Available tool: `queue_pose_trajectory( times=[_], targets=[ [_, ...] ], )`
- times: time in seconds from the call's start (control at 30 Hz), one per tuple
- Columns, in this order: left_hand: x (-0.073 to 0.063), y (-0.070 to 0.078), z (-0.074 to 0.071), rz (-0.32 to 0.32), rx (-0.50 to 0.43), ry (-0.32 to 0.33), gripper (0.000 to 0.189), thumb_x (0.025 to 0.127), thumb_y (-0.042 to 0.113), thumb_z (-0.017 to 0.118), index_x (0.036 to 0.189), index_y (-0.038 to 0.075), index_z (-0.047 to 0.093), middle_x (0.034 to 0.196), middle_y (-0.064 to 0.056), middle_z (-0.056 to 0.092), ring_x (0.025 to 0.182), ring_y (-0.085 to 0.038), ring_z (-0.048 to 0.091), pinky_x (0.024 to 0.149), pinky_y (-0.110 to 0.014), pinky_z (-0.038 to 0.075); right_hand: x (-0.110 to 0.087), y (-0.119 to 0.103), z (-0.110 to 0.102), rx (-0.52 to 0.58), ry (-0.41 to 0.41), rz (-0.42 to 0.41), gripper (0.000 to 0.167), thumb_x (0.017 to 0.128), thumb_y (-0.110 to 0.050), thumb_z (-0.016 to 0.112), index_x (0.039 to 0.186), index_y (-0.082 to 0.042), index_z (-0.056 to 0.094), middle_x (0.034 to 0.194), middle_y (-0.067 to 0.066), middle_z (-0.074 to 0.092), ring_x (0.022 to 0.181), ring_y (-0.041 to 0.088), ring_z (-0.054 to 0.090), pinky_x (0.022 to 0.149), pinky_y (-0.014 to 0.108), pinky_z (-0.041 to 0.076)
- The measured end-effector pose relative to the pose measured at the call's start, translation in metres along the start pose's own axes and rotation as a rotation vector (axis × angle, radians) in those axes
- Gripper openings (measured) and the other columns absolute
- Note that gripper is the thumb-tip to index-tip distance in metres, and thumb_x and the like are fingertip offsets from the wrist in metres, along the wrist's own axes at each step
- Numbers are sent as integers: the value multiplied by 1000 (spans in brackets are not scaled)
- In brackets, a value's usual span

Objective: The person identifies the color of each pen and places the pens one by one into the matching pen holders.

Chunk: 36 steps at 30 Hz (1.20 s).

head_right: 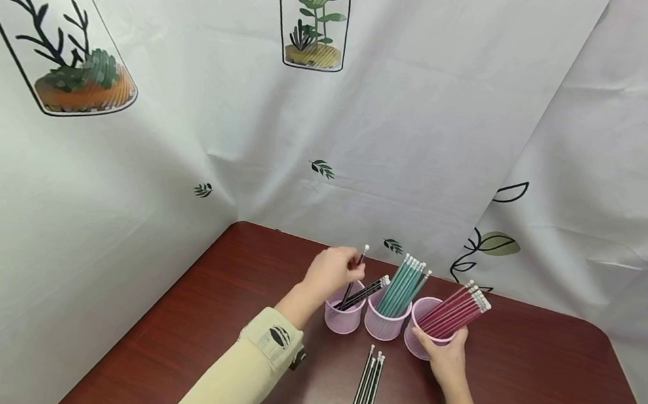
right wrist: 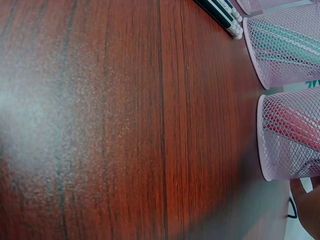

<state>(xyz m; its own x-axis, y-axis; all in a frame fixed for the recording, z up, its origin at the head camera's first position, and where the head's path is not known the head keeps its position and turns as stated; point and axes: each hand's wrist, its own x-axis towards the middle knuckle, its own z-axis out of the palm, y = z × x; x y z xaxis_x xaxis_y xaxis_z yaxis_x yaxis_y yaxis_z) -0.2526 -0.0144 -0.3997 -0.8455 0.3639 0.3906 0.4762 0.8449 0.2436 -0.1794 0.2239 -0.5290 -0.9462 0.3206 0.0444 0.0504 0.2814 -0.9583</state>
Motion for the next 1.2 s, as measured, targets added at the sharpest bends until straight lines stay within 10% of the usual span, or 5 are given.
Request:
queue_pose_trajectory(
  times=[0.27,0.77,1.03,1.2],
  targets=[
    [-19,0,42,97,123,-163,16,85,31,62,75,21,55,67,10,46,59,-6,45,51,-21,39,0,0,0,-3,-2,-2,89,79,-15,73,138,4,9,131,29,25,118,38,32,100,52,25],
    [-36,5,62,23,38,-8,25,81,37,69,73,20,54,65,11,46,56,-3,43,51,-17,36,-4,3,1,-4,14,-8,90,78,-13,74,138,5,11,130,30,27,118,40,33,101,54,24],
    [-71,11,91,436,144,150,35,81,34,62,51,24,47,47,14,42,42,-4,39,38,-19,26,0,4,1,-4,3,-8,91,79,-17,74,139,3,8,131,29,25,119,41,32,102,55,23],
    [-94,8,115,411,177,30,39,76,37,64,46,25,41,42,16,34,38,-3,32,36,-20,19,1,2,0,-7,0,4,91,79,-16,74,139,4,8,131,30,26,119,41,32,102,55,24]
  ],
)
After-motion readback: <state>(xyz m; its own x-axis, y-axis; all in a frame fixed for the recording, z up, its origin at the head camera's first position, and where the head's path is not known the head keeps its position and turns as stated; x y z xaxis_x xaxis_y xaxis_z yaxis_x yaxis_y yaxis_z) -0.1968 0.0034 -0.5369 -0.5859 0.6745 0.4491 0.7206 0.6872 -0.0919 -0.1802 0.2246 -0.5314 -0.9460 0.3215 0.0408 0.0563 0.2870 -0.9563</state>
